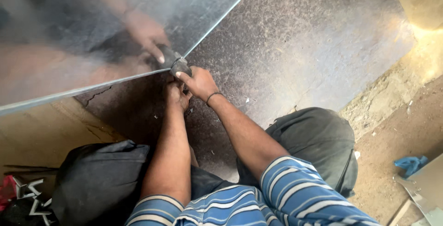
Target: The person sits on the floor of a metal workshop and folds the edges of galvanized sheet metal panels by hand, using a metal stake as a support. They hammer the folded seams of sheet metal boxes to close and flatten the joints, repositioning the panels between strikes.
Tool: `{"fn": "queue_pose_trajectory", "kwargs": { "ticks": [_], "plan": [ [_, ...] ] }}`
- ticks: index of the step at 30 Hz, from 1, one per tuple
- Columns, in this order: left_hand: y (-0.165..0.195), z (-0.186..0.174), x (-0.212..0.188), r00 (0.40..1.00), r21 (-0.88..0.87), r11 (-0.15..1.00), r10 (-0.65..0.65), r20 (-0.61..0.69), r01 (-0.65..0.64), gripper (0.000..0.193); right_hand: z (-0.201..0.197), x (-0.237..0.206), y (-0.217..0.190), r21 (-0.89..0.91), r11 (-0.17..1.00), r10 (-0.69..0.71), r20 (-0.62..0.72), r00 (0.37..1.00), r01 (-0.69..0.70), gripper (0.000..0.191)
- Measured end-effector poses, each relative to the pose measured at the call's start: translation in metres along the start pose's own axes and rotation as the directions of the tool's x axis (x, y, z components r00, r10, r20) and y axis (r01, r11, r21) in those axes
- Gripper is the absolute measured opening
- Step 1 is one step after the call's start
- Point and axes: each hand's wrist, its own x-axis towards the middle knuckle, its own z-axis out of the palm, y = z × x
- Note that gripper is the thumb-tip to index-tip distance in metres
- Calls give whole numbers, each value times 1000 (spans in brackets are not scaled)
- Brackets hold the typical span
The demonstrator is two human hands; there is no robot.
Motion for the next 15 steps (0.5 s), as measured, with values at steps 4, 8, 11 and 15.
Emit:
{"fn": "queue_pose_trajectory", "kwargs": {
  "ticks": [4, 8, 11, 15],
  "plan": [
    [2, 0, -4, 1000, 30, 1000, -4, 9, 3, 42, 0, -2, 2, 6, 1000, -14, 6, 1000, 14, 60],
    [3, -2, -12, 999, 32, 999, 38, 10, -38, 37, 9, -9, 7, 9, 1000, -10, -2, 1000, 10, 62],
    [6, -9, -19, 1000, 12, 1000, -15, -21, 15, 43, 34, -20, 9, 84, 992, 105, -75, 992, -98, 62],
    [19, -26, -27, 958, -1, 993, -111, 265, 115, 61, 68, -30, 7, -26, 1000, -16, -75, 997, 14, 59]
  ]
}}
